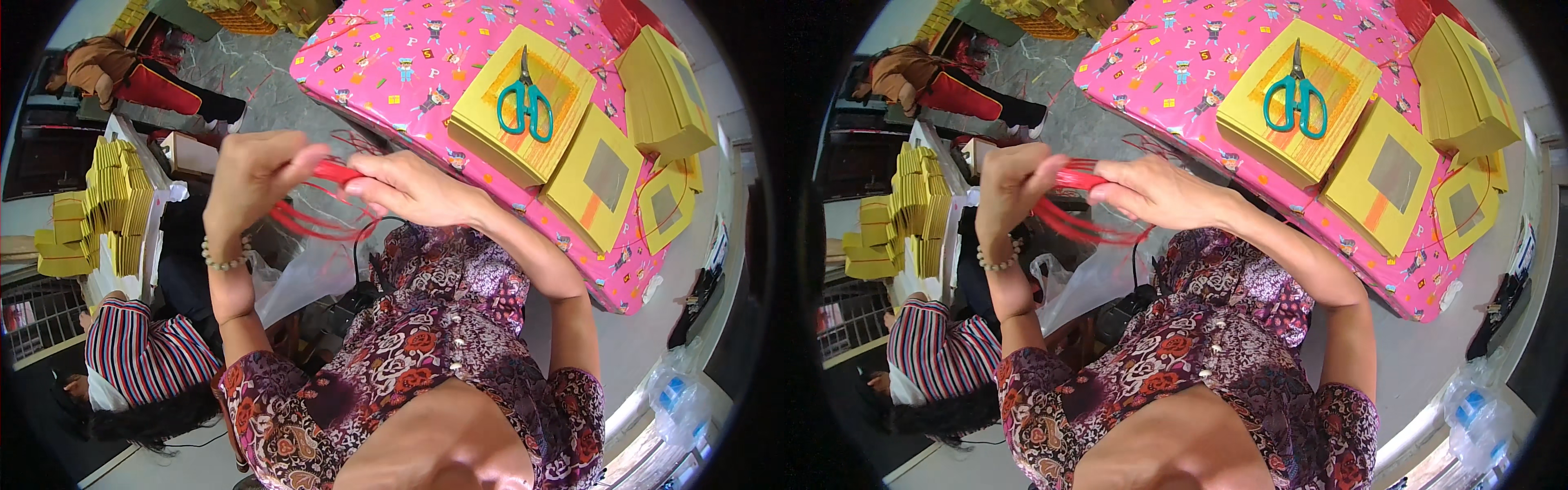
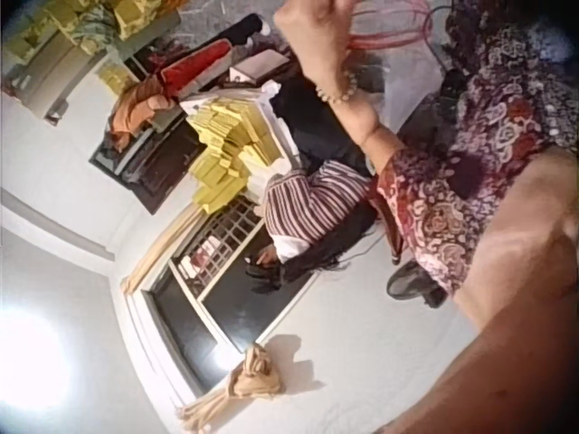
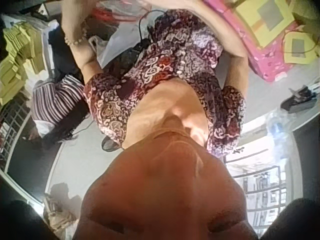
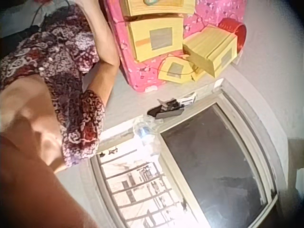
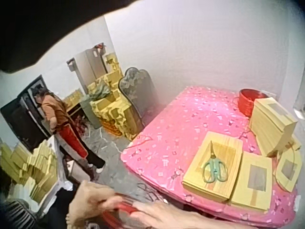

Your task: Preparing red plastic strips and yellow boxes for packaging in a manual assembly area.

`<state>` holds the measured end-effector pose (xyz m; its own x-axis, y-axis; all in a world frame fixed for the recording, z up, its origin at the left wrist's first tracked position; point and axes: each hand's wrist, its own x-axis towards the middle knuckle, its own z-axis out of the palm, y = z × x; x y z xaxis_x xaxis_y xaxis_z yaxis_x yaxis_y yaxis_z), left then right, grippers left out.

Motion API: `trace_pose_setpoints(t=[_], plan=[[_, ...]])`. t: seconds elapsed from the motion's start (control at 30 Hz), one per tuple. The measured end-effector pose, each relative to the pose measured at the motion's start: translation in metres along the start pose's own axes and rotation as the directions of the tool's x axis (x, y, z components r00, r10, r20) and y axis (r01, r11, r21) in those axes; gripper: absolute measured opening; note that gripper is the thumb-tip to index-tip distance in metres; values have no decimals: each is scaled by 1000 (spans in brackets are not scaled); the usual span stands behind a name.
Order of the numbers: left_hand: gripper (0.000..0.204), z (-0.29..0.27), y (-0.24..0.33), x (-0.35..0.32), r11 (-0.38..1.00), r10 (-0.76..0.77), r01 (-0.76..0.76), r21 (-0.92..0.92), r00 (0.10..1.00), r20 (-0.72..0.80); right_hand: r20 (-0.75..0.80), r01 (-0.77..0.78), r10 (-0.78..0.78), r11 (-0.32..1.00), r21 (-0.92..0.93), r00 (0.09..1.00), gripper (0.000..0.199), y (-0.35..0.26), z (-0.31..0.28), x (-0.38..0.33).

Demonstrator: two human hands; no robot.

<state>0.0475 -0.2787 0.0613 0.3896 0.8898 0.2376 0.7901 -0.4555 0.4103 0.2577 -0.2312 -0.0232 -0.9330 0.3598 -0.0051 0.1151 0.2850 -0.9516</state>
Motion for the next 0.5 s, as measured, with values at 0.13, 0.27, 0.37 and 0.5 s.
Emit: trace_pose_setpoints(t=[0.13,0.27,0.37,0.5], plan=[[29,-23,-32,-16,999,-44,47,17,989,-139,-140,127,-131,991,-42,981,29,11,-6,-35],[28,-28,-91,-39,983,-185,148,-113,838,-513,13,-96,95,989,116,995,31,19,-30,-77],[31,-27,-143,-57,962,-272,224,-153,791,-548,-23,-197,203,970,143,979,32,26,-44,-102],[27,1,-150,-50,899,-388,423,115,890,-240,-152,-229,243,968,100,958,32,29,-51,-111]])
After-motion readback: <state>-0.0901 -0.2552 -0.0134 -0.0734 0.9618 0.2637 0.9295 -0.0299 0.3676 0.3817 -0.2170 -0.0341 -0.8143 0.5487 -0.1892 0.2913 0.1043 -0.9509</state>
